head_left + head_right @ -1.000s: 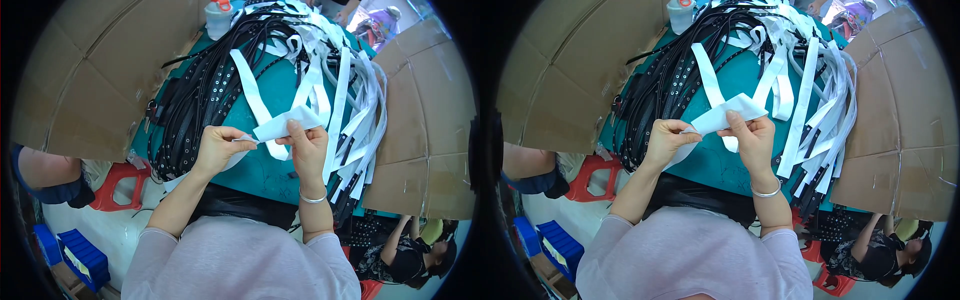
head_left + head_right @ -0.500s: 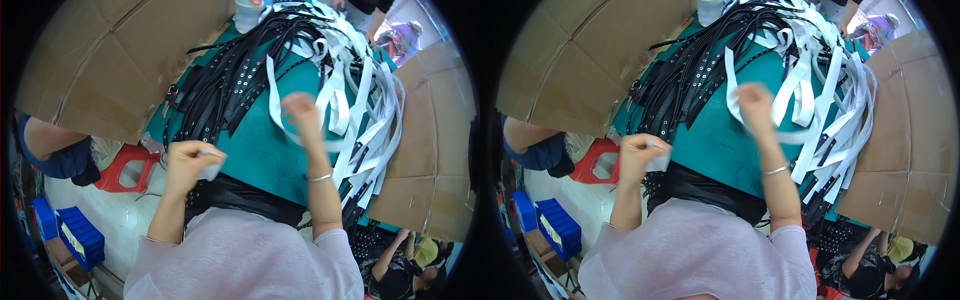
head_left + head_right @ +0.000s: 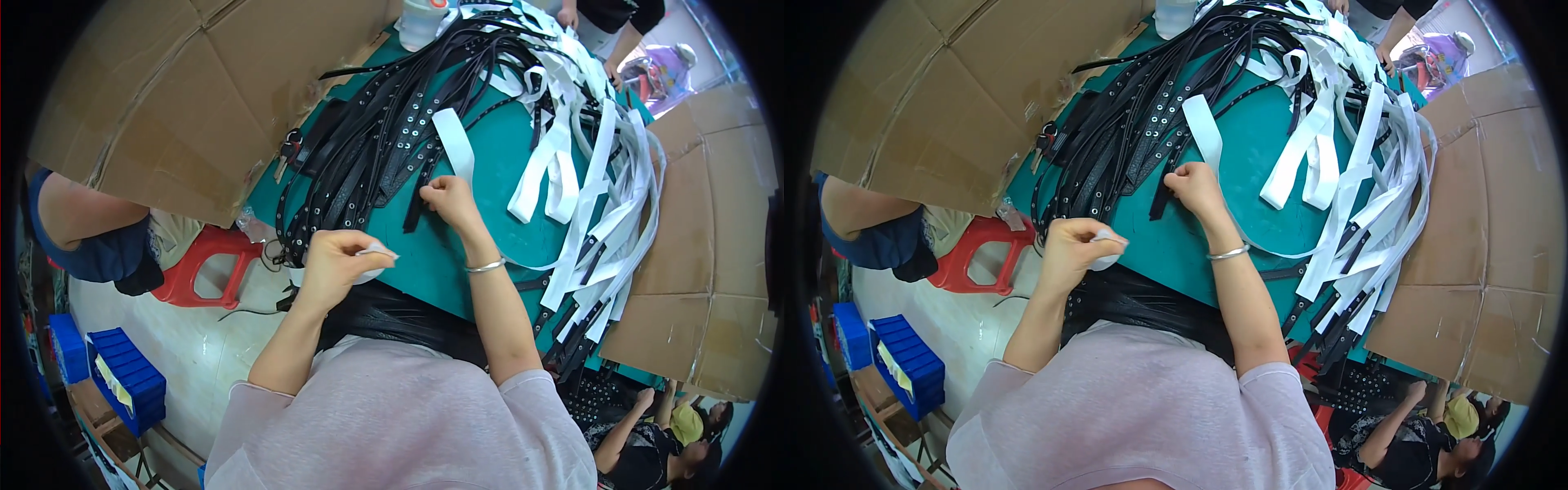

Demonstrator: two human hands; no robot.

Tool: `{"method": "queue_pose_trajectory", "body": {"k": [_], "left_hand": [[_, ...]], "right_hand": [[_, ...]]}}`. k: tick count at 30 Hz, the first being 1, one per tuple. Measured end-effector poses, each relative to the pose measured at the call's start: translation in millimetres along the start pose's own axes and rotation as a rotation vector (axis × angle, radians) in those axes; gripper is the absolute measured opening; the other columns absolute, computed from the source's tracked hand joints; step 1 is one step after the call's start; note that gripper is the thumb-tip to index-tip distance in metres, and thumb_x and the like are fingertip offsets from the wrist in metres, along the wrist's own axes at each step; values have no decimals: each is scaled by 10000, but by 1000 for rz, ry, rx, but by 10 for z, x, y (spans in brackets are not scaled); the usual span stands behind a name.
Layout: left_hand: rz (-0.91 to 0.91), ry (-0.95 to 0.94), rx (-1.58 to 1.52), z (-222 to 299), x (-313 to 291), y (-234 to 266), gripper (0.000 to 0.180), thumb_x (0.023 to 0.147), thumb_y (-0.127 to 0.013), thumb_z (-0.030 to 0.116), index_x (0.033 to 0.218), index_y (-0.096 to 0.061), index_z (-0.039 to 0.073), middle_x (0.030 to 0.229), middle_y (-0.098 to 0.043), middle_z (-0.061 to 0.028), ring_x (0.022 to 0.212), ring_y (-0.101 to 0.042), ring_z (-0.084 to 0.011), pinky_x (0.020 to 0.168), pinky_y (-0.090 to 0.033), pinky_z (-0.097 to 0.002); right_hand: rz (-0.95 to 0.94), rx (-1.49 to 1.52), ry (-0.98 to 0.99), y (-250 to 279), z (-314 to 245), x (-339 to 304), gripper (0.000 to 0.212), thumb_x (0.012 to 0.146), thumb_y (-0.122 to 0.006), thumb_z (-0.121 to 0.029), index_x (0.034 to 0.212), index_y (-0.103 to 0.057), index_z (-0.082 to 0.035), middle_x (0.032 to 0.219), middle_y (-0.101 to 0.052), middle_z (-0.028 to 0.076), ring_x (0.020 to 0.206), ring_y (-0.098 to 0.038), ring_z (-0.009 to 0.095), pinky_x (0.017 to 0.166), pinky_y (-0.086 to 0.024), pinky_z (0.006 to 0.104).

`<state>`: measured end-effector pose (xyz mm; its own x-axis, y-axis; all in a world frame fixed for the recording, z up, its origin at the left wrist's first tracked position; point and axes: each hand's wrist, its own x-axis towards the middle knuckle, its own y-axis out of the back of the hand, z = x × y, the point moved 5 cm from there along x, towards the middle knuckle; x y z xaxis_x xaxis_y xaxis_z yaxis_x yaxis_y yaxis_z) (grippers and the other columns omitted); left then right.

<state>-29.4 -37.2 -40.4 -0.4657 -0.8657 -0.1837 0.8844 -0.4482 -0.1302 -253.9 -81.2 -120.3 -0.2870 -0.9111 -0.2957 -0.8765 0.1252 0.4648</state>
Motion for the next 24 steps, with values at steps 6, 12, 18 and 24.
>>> {"method": "queue_pose_trajectory", "body": {"k": [6, 12, 18, 24], "left_hand": [[-146, 24, 66, -161, 281, -275, 114, 684, -756, 34, 760, -690, -20, 662, -648, -40, 592, -563, -55, 544, -432, -186], [-145, 12, 116, -121, 338, -314, 107, 698, -756, 41, 750, -683, -17, 664, -640, -25, 590, -560, -57, 545, -436, -194], [-137, 61, 24, -155, 246, -231, 123, 696, -756, 37, 767, -675, -23, 706, -661, -62, 607, -592, -80, 557, -461, -204], [-137, 18, -19, 30, 348, -333, 105, 705, -734, 7, 778, -670, -32, 728, -670, -79, 632, -608, -89, 582, -474, -208]], "right_hand": [[-243, 608, -207, 76, 109, -129, 182, 787, -699, -116, 856, -610, 28, 725, -618, 33, 568, -575, 71, 484, -462, 164], [-300, 696, -267, 243, 104, -242, 159, 790, -705, -123, 837, -614, -2, 734, -617, 23, 622, -612, 73, 542, -521, 158], [-366, 254, -20, 865, -233, -254, 173, 842, -621, -179, 710, -566, -82, 673, -576, -20, 586, -536, 51, 550, -443, 195], [90, 184, 135, 2677, -579, 427, 108, 844, -610, -139, 853, -634, -34, 725, -590, -18, 583, -492, 51, 524, -391, 188]]}}
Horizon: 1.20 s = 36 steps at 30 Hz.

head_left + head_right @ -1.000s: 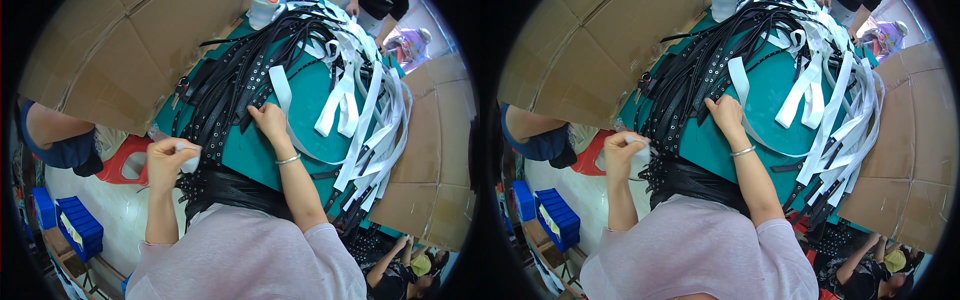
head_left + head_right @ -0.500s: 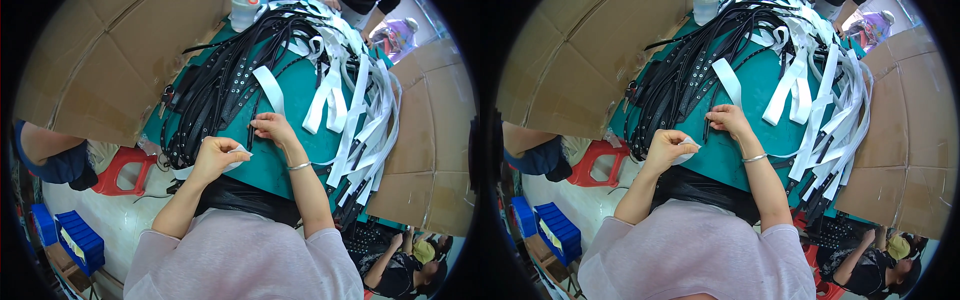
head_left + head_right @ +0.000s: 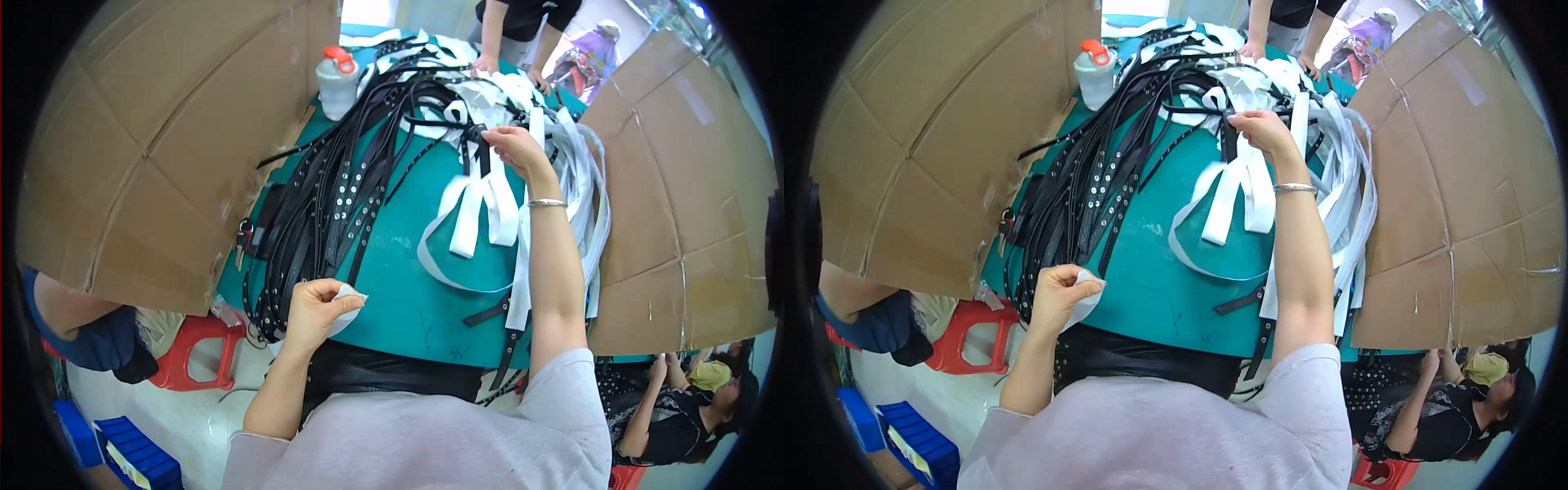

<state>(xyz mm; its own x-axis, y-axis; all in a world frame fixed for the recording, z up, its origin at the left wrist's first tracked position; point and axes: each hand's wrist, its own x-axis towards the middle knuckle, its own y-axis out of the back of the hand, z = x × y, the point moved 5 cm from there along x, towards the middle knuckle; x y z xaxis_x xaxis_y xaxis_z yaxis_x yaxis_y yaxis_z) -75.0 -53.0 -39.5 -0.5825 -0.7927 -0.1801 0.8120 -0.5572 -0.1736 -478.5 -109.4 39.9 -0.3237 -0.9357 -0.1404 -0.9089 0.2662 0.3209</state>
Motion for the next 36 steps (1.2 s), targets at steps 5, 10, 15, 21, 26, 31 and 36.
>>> {"method": "queue_pose_trajectory", "body": {"k": [5, 10, 15, 21, 26, 31, 36], "left_hand": [[35, -67, 144, 247, 90, -94, 98, 731, -725, 67, 764, -678, -13, 694, -653, -41, 610, -581, -72, 564, -447, -203], [1, -21, 31, 188, 222, -169, 141, 699, -770, 77, 779, -690, -7, 698, -662, -41, 609, -584, -65, 567, -449, -195], [-21, -19, 23, 182, 172, -182, 178, 670, -798, 84, 786, -701, -10, 689, -665, -47, 603, -586, -59, 557, -451, -189], [-9, -21, 34, 119, 126, -167, 172, 660, -801, 81, 778, -708, -2, 672, -663, -44, 599, -580, -52, 546, -449, -188], [-7, -91, 127, 196, 102, -182, 173, 672, -794, 91, 793, -710, 0, 661, -656, -34, 593, -560, -47, 544, -429, -187], [-97, -26, 35, 125, 86, -193, 164, 773, -725, 149, 809, -699, -9, 685, -647, -13, 610, -553, -39, 547, -425, -193], [-115, 31, -73, 53, 85, -158, 282, 882, -618, 245, 799, -683, -16, 708, -639, 3, 629, -540, -27, 565, -415, -191]], "right_hand": [[-265, 633, 84, -1120, -241, -784, 106, 878, -588, -129, 902, -550, -34, 708, -599, 1, 561, -584, 60, 505, -473, 161], [-223, 588, 126, -1752, -258, -1427, 117, 883, -568, -84, 924, -550, 24, 748, -605, 58, 640, -648, 137, 551, -525, 205], [-82, 541, 182, -1675, -252, -1508, 105, 874, -574, -68, 907, -549, 29, 744, -603, 65, 637, -648, 141, 552, -531, 208], [-76, 430, 200, -1736, -313, -1605, 95, 872, -570, -52, 899, -545, 36, 740, -603, 66, 629, -648, 142, 551, -537, 212], [-86, 372, 210, -1760, -324, -1607, 91, 871, -574, -54, 887, -538, 28, 734, -601, 63, 640, -652, 140, 546, -534, 211], [-44, 221, 270, -1757, -306, -1624, 107, 851, -622, -81, 816, -547, -13, 732, -602, 34, 618, -599, 77, 516, -447, 178], [-71, 254, 215, -1813, -84, -1611, 81, 809, -649, -45, 782, -572, -34, 776, -595, -21, 712, -526, 28, 612, -415, 177]]}}
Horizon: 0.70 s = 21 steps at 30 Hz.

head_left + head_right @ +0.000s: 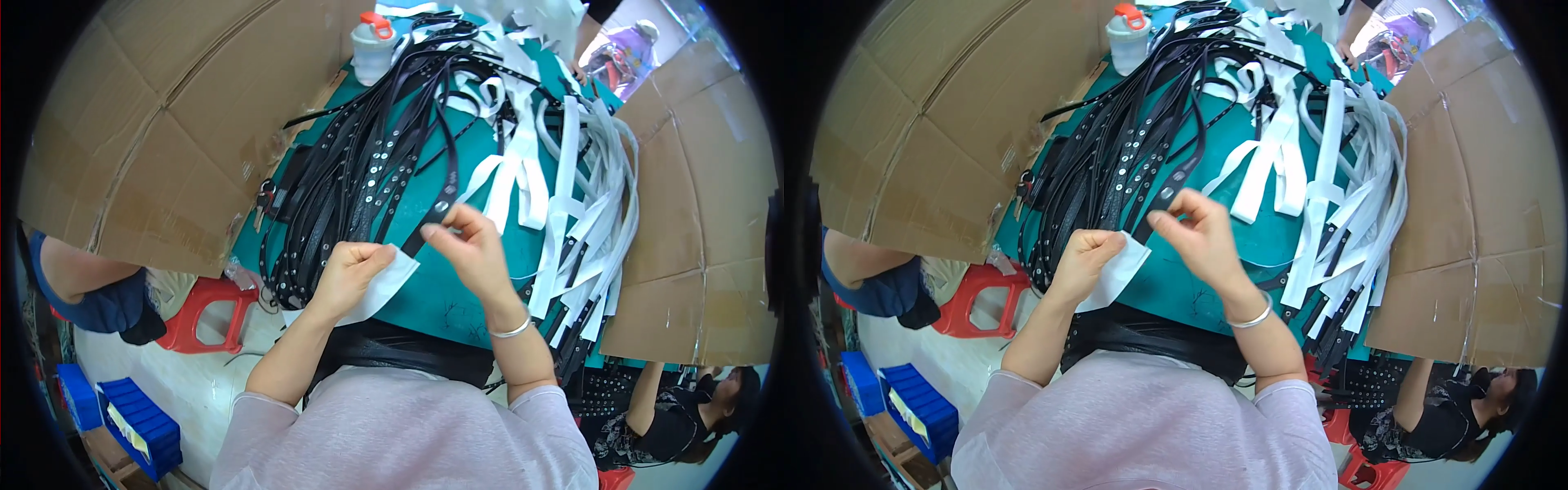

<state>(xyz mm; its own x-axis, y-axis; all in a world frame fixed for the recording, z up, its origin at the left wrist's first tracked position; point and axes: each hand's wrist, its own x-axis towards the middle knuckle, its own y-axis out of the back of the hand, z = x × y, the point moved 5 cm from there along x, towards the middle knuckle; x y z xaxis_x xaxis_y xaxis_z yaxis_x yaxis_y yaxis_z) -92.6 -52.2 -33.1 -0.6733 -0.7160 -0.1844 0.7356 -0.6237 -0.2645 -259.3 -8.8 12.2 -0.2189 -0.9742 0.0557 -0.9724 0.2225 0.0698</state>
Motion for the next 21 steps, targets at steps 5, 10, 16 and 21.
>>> {"method": "queue_pose_trajectory", "body": {"k": [5, 10, 16, 21], "left_hand": [[36, -107, 165, 52, 41, 0, 287, 896, -603, 246, 779, -680, -5, 653, -576, 51, 582, -453, -5, 507, -339, -190], [69, -96, 285, 67, -37, 9, 293, 893, -605, 218, 737, -660, -24, 573, -498, 75, 541, -389, 5, 455, -295, -210], [220, -170, 349, 44, -98, 125, 357, 903, -578, 195, 631, -558, -36, 548, -429, 69, 537, -337, -7, 440, -264, -236], [250, -192, 421, -78, -210, 176, 350, 907, -584, 231, 646, -597, -1, 588, -487, 74, 542, -381, -9, 463, -295, -213]], "right_hand": [[-69, 368, -167, -311, 416, -217, 64, 845, -628, -89, 869, -615, -31, 845, -600, -21, 780, -535, 49, 721, -434, 217], [95, 670, -358, -228, 642, -101, 223, 909, -550, -243, 926, -631, -36, 860, -620, 13, 759, -541, 92, 710, -433, 252], [41, 325, -85, -519, 598, -223, 218, 896, -569, -186, 1018, -647, -23, 916, -648, 47, 834, -574, 125, 758, -440, 261], [183, 721, -321, -448, 688, -63, 262, 926, -529, -210, 1101, -571, -19, 924, -653, 78, 800, -575, 117, 754, -441, 262]]}}
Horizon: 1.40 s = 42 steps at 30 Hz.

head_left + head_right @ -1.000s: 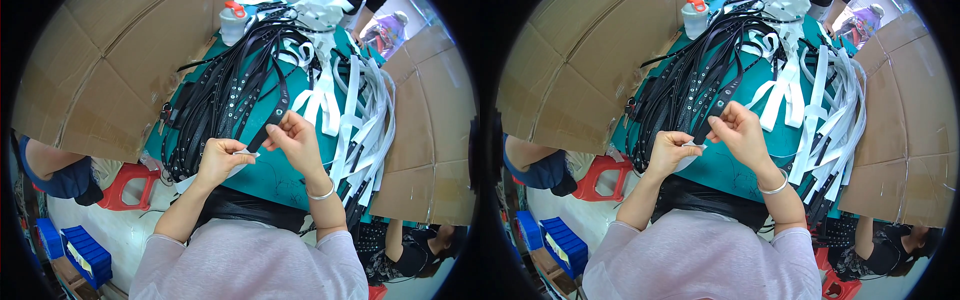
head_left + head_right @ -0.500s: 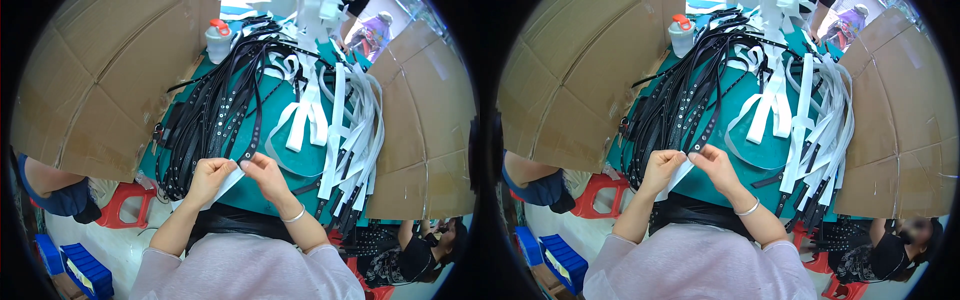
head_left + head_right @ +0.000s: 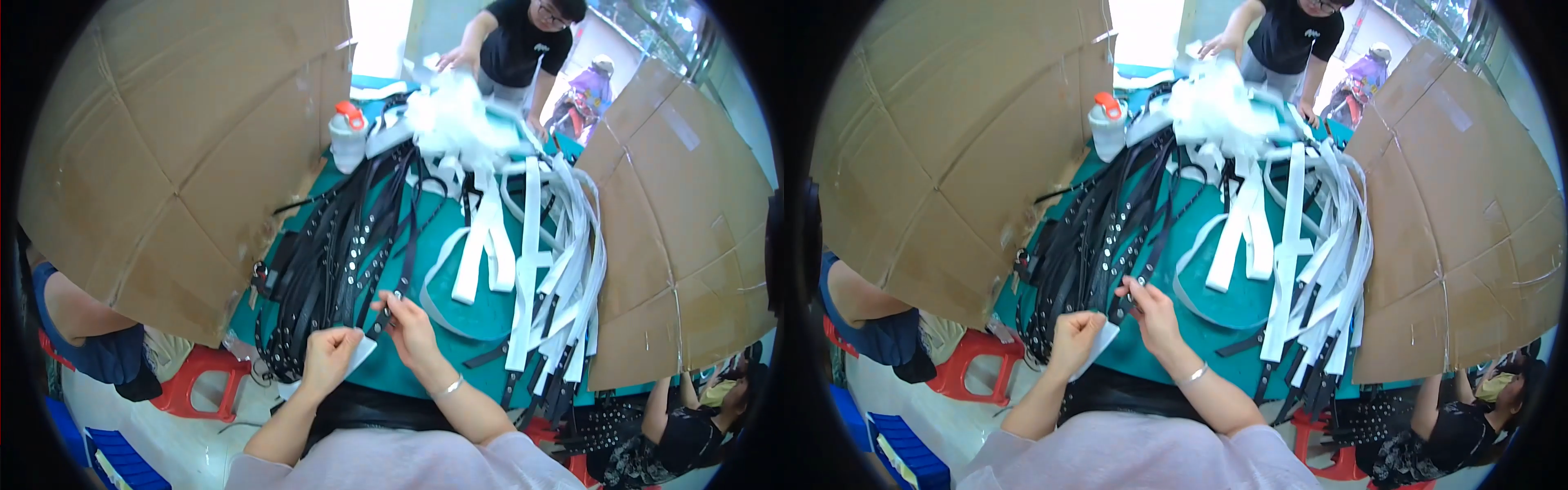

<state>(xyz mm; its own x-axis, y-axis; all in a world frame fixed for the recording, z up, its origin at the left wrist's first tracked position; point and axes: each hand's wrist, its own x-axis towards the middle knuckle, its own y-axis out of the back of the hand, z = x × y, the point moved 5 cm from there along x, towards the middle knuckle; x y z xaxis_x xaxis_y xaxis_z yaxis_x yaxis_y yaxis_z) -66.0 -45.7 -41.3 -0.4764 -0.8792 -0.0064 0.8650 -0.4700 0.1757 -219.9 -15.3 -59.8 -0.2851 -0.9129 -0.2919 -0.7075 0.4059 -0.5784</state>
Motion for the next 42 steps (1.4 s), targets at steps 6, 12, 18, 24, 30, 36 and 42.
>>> {"method": "queue_pose_trajectory", "body": {"k": [6, 12, 18, 24, 30, 36, 42], "left_hand": [[-4, -21, -19, 48, 48, -38, 308, 898, -593, 193, 709, -619, -49, 609, -534, 48, 578, -422, -11, 489, -329, -210], [-30, 45, -205, 49, 149, -114, 200, 902, -587, 182, 842, -636, -3, 699, -566, 42, 595, -446, -14, 503, -344, -192], [-472, 218, -201, 85, 115, -178, 236, 961, -464, 220, 993, -562, 7, 750, -544, 28, 696, -505, -62, 729, -407, -214], [-860, 437, -391, -5, -144, -290, 283, 959, -470, 282, 958, -564, 15, 743, -565, -13, 704, -553, -103, 714, -465, -260], [-794, 574, -500, -79, -167, -324, 292, 961, -462, 331, 905, -541, 55, 665, -468, 30, 620, -459, -79, 667, -454, -266], [-835, 576, -480, -69, -241, -333, 294, 958, -461, 355, 845, -502, 87, 656, -424, 47, 615, -418, -69, 647, -424, -255], [-889, 602, -586, -53, -144, -322, 276, 960, -453, 326, 827, -491, 87, 643, -396, 47, 598, -400, -66, 626, -418, -243]], "right_hand": [[-85, -330, 222, -126, 157, -310, 230, 908, -554, -146, 1000, -653, 40, 1042, -642, 88, 948, -567, 125, 869, -420, 274], [-100, -205, 141, -64, -59, -205, 213, 884, -595, -148, 982, -659, 30, 908, -640, 52, 842, -558, 99, 764, -427, 235], [-149, -361, 113, 75, -252, -210, 187, 853, -638, -136, 953, -662, 20, 819, -629, 21, 754, -547, 85, 694, -438, 222], [-108, 8, -72, 37, -252, -187, 207, 885, -587, -170, 980, -625, 11, 880, -634, 41, 738, -559, 98, 697, -454, 253], [-99, -246, 15, 87, -87, -205, 209, 888, -584, -176, 981, -632, 5, 1007, -640, 103, 855, -572, 125, 792, -446, 289], [-104, 95, -88, 61, -199, -118, 245, 905, -559, -171, 1061, -588, 16, 975, -653, 125, 910, -600, 183, 839, -454, 329], [-197, -202, 26, -47, -80, -344, 226, 905, -559, -135, 1050, -591, 36, 979, -656, 150, 939, -610, 198, 882, -452, 338]]}}
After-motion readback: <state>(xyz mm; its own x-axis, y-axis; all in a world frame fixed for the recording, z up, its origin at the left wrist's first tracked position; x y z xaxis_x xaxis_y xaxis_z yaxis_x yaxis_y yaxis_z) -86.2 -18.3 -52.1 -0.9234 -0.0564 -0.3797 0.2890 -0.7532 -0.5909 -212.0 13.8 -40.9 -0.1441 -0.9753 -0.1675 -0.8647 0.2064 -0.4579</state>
